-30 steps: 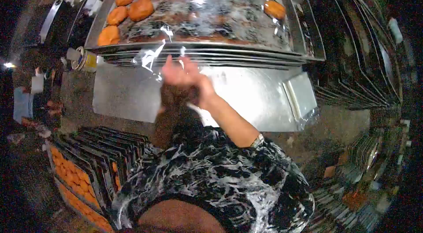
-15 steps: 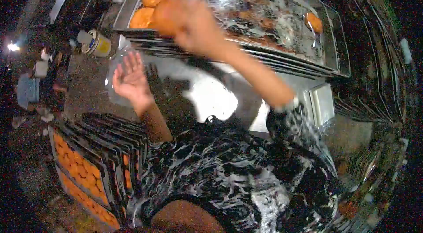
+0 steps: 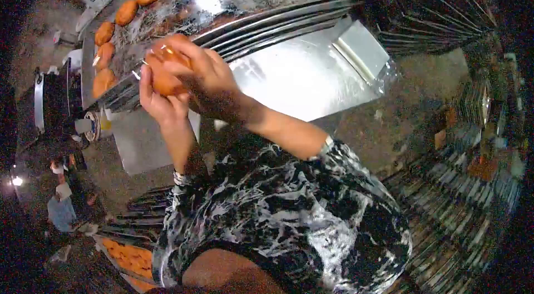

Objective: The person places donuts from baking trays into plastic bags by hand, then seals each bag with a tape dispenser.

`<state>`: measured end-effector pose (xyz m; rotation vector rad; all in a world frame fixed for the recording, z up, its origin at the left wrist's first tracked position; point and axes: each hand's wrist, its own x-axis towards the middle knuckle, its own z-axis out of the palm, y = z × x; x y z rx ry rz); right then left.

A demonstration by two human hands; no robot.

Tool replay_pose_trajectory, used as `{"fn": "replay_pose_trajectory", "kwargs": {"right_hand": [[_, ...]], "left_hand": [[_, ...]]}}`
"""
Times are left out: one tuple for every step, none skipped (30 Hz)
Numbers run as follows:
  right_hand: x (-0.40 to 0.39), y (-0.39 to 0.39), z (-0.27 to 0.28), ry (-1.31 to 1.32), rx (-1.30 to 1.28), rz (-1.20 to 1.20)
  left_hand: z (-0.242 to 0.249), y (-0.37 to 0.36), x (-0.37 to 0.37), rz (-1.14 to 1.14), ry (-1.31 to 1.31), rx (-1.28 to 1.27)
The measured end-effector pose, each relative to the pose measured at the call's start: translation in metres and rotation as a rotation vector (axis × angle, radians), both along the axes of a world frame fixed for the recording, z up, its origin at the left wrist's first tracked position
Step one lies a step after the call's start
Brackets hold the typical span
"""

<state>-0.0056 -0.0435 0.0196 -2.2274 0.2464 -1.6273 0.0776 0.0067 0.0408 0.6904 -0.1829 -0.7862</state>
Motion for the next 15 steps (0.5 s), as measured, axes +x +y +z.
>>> {"fn": "replay_pose_trajectory", "kwargs": {"right_hand": [[-0.005,0.005,-0.002,-0.025,0.054,0.002],[-0.005,0.007,-0.004,-0.048,0.116,0.006],[-0.002,-0.002,-0.006,-0.018,0.083,0.002],[0.001,-0.004,-0.008,-0.027,0.052,-0.007],[0.004,-0.008,-0.006,-0.037,0.011,-0.024],[0.008,-0.006,-0.004,-0.126,0.001,-0.073],[0.011,-0.005,-0.006,-0.132,-0.007,-0.059],[0.013,-0.005,-0.012,-0.129,0.067,-0.023],[0.014,-0.004,-0.015,-0.121,0.146,0.01],[0.005,-0.004,-0.015,-0.006,0.32,0.105],[-0.003,-0.001,-0.021,-0.011,0.324,0.116],[-0.007,0.001,-0.028,-0.008,0.21,0.157],[-0.007,0.0,-0.031,-0.01,0.085,0.192],[-0.006,0.0,-0.032,-0.097,0.126,0.248],[-0.002,-0.004,-0.034,-0.111,0.128,0.236]], "left_hand": [[-0.003,-0.003,0.005,-0.001,-0.047,-0.073],[-0.005,-0.001,0.008,-0.013,-0.008,-0.061],[-0.008,0.002,0.009,0.008,-0.017,-0.063],[-0.008,0.004,0.006,-0.003,-0.048,-0.101],[-0.008,0.004,0.005,-0.02,-0.081,-0.148],[-0.01,0.007,0.011,-0.09,-0.09,-0.219],[-0.007,0.007,0.011,-0.078,-0.098,-0.227],[-0.002,0.006,0.01,-0.109,-0.179,-0.21],[0.0,0.007,0.009,-0.144,-0.255,-0.187],[-0.005,0.006,0.013,-0.113,-0.279,-0.08],[-0.011,0.008,0.015,-0.104,-0.285,-0.073],[-0.014,0.007,0.021,-0.076,-0.123,-0.023],[-0.015,0.004,0.025,-0.053,0.033,0.016],[-0.019,0.002,0.022,0.071,0.062,0.082],[-0.024,0.001,0.018,0.059,0.048,0.086]]}}
